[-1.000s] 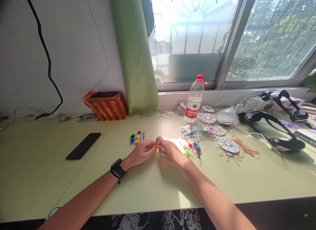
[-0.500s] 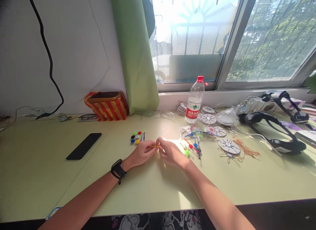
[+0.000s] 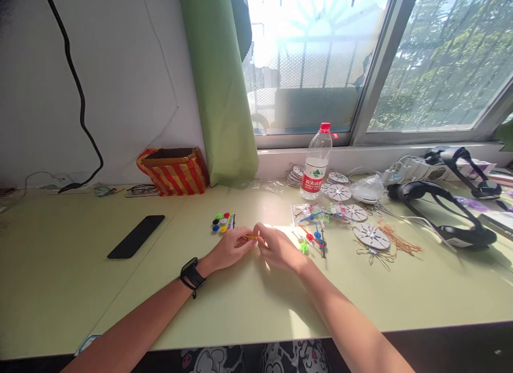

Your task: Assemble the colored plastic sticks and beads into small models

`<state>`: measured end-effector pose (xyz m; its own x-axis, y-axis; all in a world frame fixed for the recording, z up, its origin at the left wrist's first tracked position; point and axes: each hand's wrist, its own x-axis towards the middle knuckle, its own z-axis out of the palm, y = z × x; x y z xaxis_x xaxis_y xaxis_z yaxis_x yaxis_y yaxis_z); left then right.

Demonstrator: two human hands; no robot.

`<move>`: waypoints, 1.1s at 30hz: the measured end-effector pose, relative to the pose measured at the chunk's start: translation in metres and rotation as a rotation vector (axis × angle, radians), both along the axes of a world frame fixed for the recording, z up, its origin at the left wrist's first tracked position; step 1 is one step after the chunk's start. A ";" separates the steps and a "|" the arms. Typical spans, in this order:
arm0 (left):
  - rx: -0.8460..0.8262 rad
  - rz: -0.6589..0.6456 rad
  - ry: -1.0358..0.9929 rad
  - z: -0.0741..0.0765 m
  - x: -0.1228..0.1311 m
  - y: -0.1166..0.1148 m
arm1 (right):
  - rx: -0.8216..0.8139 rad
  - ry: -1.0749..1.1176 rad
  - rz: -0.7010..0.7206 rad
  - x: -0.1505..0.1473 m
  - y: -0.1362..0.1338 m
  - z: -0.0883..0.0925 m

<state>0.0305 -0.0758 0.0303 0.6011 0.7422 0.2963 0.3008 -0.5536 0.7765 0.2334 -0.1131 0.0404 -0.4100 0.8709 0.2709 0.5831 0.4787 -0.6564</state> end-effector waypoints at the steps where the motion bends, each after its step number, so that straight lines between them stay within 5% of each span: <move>1: 0.003 0.002 0.001 0.000 0.000 0.000 | -0.001 0.001 0.000 0.000 0.000 0.000; 33: 0.011 -0.021 0.021 0.003 0.000 -0.001 | -0.003 -0.058 0.000 0.002 0.000 -0.001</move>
